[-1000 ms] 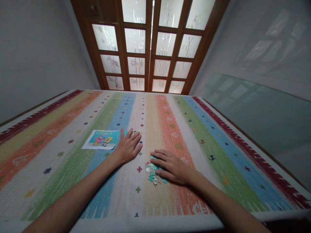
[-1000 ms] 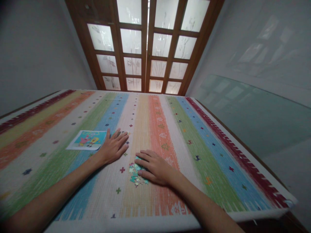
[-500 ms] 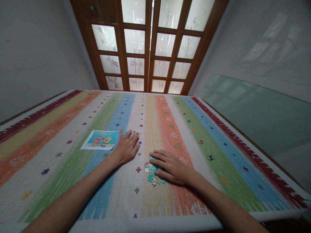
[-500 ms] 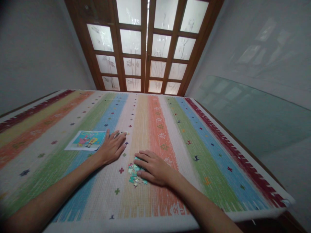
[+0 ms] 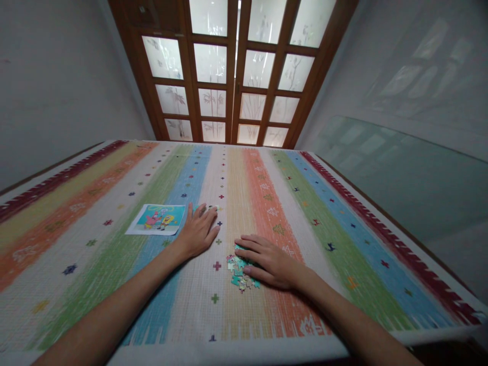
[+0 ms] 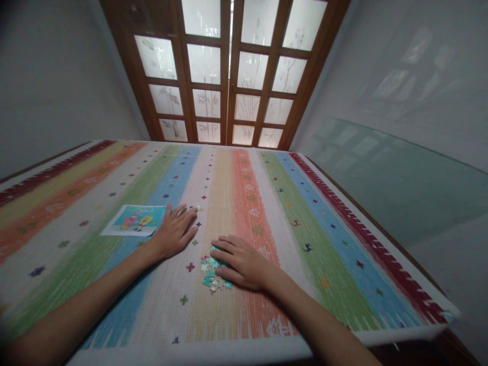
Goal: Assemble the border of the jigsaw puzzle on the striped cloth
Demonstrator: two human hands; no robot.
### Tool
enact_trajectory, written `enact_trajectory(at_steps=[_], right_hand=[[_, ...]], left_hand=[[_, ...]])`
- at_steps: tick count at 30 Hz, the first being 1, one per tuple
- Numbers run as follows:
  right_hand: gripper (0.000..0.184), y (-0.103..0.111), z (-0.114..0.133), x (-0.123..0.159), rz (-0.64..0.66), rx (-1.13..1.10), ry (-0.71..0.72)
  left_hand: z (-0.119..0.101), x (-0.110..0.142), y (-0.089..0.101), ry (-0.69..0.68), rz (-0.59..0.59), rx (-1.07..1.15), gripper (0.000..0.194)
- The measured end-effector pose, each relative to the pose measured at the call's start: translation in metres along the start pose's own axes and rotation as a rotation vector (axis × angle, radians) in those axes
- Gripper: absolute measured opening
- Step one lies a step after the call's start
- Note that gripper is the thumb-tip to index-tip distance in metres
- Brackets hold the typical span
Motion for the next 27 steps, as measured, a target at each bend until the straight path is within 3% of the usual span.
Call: enact_trajectory(at_steps=[6,12,16,19,27], right_hand=[[0.040,0.006,0.002,-0.001,-0.033,-0.003,0.011],[0.029,0.011,0.002,-0.002,-0.093,-0.001,0.001],[0.028,0.015,0.005,-0.004,-0.132,-0.002,0.018],[0.028,0.016,0.008,-0.005,-0.139,-0.004,0.021],[0.032,0.010,0.007,-0.003,-0.101,0.004,0.031]], left_hand=[[-0.001,0.000,0.007,-0.033,-0.040,0.043,0.035],[-0.025,0.007,0.033,-0.267,-0.166,0.268,0.022],[-0.054,0.021,0.044,-0.398,-0.141,0.470,0.020],[-0.068,0.027,0.044,-0.434,-0.102,0.491,0.020],[-0.067,0.026,0.044,-0.462,-0.068,0.442,0.013]])
Point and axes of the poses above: each hand's wrist, its own x-axis away from the middle knuckle, its own y-axis out of the back of the hand, z = x × y, the point moved 5 cm from there along -x, towards the middle knuckle, and after that the axes turned 10 degrees about -z, right-handed, at the moved point
